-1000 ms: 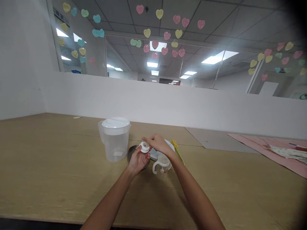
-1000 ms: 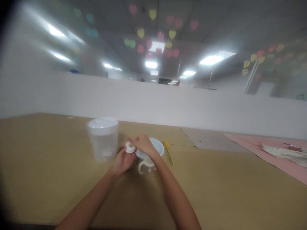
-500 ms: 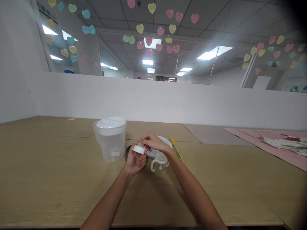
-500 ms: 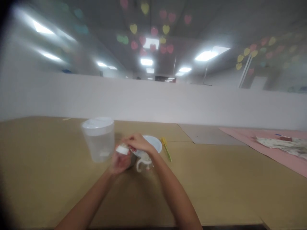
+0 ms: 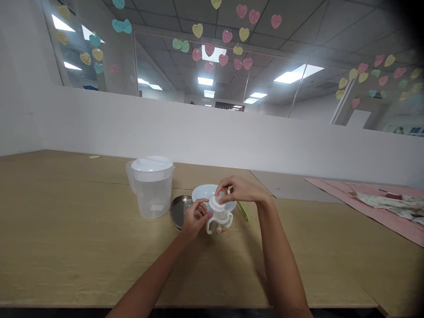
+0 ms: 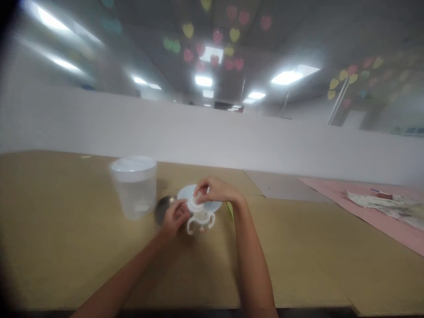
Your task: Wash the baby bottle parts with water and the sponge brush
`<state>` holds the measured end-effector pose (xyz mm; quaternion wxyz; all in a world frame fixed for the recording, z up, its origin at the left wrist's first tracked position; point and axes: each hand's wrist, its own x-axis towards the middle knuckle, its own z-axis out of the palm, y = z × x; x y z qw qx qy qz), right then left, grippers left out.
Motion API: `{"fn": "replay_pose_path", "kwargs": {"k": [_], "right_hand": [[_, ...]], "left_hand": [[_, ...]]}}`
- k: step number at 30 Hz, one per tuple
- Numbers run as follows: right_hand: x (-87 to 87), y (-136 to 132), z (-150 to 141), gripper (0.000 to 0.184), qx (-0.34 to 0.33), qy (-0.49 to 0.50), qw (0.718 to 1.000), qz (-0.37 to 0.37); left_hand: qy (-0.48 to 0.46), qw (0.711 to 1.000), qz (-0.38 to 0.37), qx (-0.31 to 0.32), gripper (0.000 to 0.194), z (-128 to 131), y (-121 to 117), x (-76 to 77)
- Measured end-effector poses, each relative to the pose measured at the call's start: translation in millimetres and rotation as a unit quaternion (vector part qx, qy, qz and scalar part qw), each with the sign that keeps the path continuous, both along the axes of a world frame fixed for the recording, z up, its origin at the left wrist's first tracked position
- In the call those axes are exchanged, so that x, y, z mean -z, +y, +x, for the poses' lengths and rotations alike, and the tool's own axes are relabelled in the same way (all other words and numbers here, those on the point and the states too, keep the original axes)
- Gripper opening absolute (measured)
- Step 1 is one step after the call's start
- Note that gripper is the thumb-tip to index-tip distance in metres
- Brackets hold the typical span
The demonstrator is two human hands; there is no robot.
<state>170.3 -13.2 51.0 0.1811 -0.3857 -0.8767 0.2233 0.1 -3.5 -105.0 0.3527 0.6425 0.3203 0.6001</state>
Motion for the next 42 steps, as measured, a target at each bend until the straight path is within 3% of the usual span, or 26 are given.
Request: {"fn": "replay_pose_path", "kwargs": {"k": [2,5,9,13,21,32,35,39,42], "right_hand": [[2.1,0,-2,0.021,-0.019,-0.061,0.998,0.011],[9.3,3,-9,0.022,-0.021,-0.124,0.992,0.017],[18.5,9,-14,0.025,0.027,-0.176,0.983,0.038],[21.0,14,-9,0.028,0.041,-0.177,0.983,0.027],[24.1,23,-4,0.034,-0.007,-0.152,0.988,-0.009],[23.1,24,-7,0.034,0.003,-0.138,0.990,-0.027],[24.7,24,-6,0.025,0.033,-0.127,0.990,-0.044],[29.6,24,-8,0.009,0.113,-0.099,0.977,-0.150],[30.4,24,-10,0.016,0.147,-0.089,0.970,-0.171]], "left_hand": [[0.087,0.993,0.070,-0.048,0.058,4,-6,2.5],[0.183,0.973,0.122,-0.073,0.077,6,-9,7.2],[0.237,0.957,0.144,-0.087,0.075,7,-7,12.9],[0.230,0.960,0.139,-0.079,0.067,7,-8,12.3],[0.242,0.956,0.150,-0.075,0.063,8,-11,6.8],[0.268,0.943,0.168,-0.098,0.055,9,-10,8.9],[0.278,0.943,0.155,-0.093,0.055,9,-9,9.0],[0.271,0.946,0.157,-0.083,0.059,8,-9,9.3],[0.265,0.948,0.157,-0.082,0.059,8,-9,10.4]]}}
